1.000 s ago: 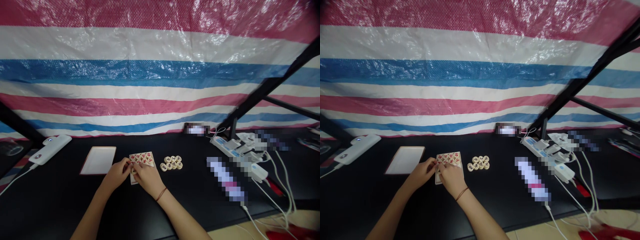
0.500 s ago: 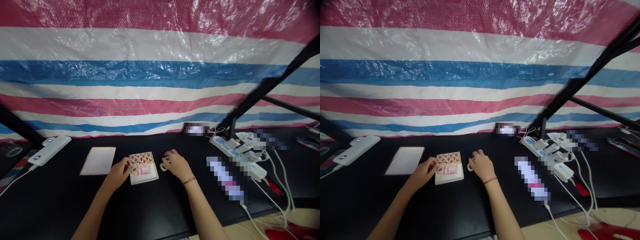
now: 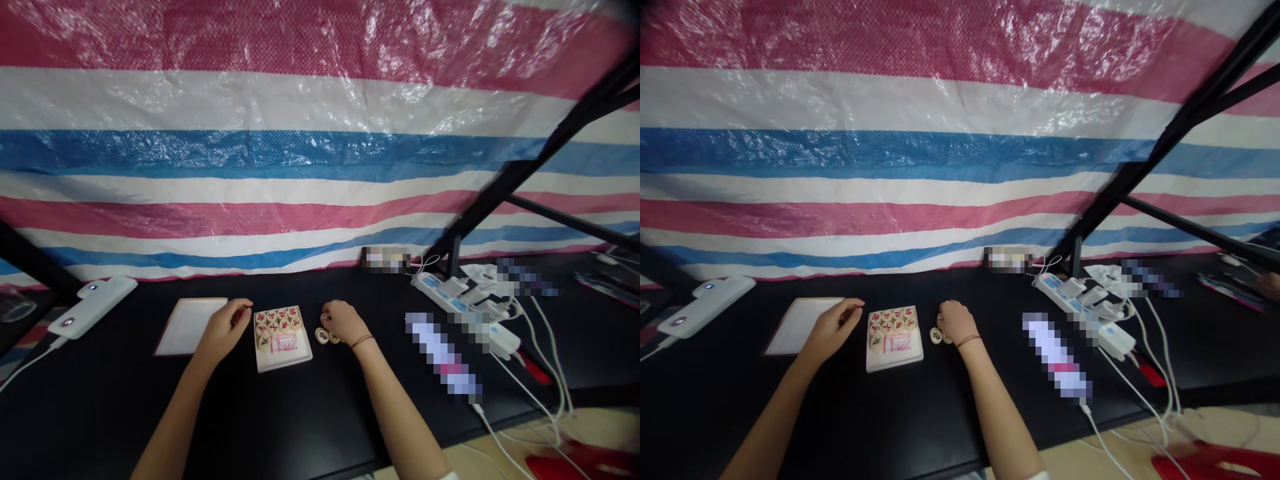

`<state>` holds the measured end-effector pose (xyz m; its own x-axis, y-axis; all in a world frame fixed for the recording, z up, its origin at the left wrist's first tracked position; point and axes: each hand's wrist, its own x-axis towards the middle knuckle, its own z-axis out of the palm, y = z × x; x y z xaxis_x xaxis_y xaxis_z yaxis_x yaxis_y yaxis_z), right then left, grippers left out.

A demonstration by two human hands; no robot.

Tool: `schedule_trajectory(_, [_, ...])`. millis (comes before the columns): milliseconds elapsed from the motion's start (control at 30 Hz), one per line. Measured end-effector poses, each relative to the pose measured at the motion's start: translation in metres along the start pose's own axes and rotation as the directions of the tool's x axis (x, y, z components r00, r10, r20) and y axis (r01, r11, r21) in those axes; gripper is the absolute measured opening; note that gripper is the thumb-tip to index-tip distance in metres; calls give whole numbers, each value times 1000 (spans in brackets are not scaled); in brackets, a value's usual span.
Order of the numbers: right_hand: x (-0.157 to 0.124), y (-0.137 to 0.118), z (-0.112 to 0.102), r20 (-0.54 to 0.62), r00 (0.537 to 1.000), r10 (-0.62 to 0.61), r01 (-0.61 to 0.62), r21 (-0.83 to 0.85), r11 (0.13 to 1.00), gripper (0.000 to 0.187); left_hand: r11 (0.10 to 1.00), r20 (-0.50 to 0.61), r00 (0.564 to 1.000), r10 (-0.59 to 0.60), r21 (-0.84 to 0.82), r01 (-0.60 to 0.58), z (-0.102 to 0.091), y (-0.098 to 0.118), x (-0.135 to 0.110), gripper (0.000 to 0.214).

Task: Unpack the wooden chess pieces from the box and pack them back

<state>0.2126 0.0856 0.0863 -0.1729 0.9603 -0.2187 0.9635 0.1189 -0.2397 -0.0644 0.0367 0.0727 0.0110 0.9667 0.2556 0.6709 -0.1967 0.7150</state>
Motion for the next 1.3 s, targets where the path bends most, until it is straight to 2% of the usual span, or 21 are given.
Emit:
schedule_trajectory(67, [-1, -2, -1, -52, 996, -74, 80, 112, 991, 22, 998, 8, 998, 65, 0, -65, 2, 2, 6, 23])
schedule_trajectory(133, [-3, -9, 2, -111, 978, -174, 202, 336, 920, 25, 986, 56, 984, 169, -3, -169, 9, 6, 7, 24])
schedule_trajectory(233, [-6, -25, 14, -134, 945, -298, 308, 669, 676, 33, 953, 121, 946, 302, 1, -304, 26, 12, 1, 32])
schedule_trajectory(300, [-7, -36, 24, -133, 925, -356, 320, 777, 542, 36, 939, 148, 929, 340, 8, -344, 35, 14, -5, 34])
schedule_trajectory(367, [-8, -43, 32, -138, 918, -371, 315, 822, 474, 35, 934, 150, 925, 350, 15, -356, 41, 15, -10, 31])
schedule_trajectory(500, [-9, -48, 38, -117, 933, -340, 255, 882, 396, 36, 929, 92, 927, 365, 34, -369, 41, 15, -12, 25])
schedule_trajectory(600, [-8, -46, 37, -101, 954, -283, 178, 949, 261, 43, 939, -73, 937, 341, 81, -335, 37, 14, -11, 24])
schedule_trajectory(667, [-7, -42, 36, -99, 970, -222, 144, 970, 196, 42, 950, -209, 928, 308, 114, -290, 34, 12, -10, 23])
schedule_trajectory(733, [-6, -38, 36, -118, 980, -159, 145, 973, 177, 39, 956, -287, 913, 289, 132, -262, 30, 9, -9, 18])
schedule_trajectory(833, [-5, -32, 36, -128, 990, -65, 138, 971, 195, 38, 959, -291, 914, 283, 113, -261, 24, 7, -8, 10])
schedule_trajectory(933, [-6, -29, 36, -123, 992, -16, 124, 977, 176, 40, 958, -212, 935, 286, 50, -282, 21, 8, -9, 9])
schedule_trajectory(1033, [-6, -29, 35, -122, 993, 0, 121, 985, 119, 40, 941, -29, 941, 336, 37, -335, 22, 12, -12, 8])
schedule_trajectory(1167, [-9, -31, 31, -115, 993, -15, 116, 987, 108, 37, 890, 205, 894, 398, 148, -430, 27, 23, -16, 5])
schedule_trajectory(1300, [-13, -33, 29, -97, 995, -37, 102, 981, 168, 35, 860, 346, 860, 375, 218, -462, 35, 27, -18, 4])
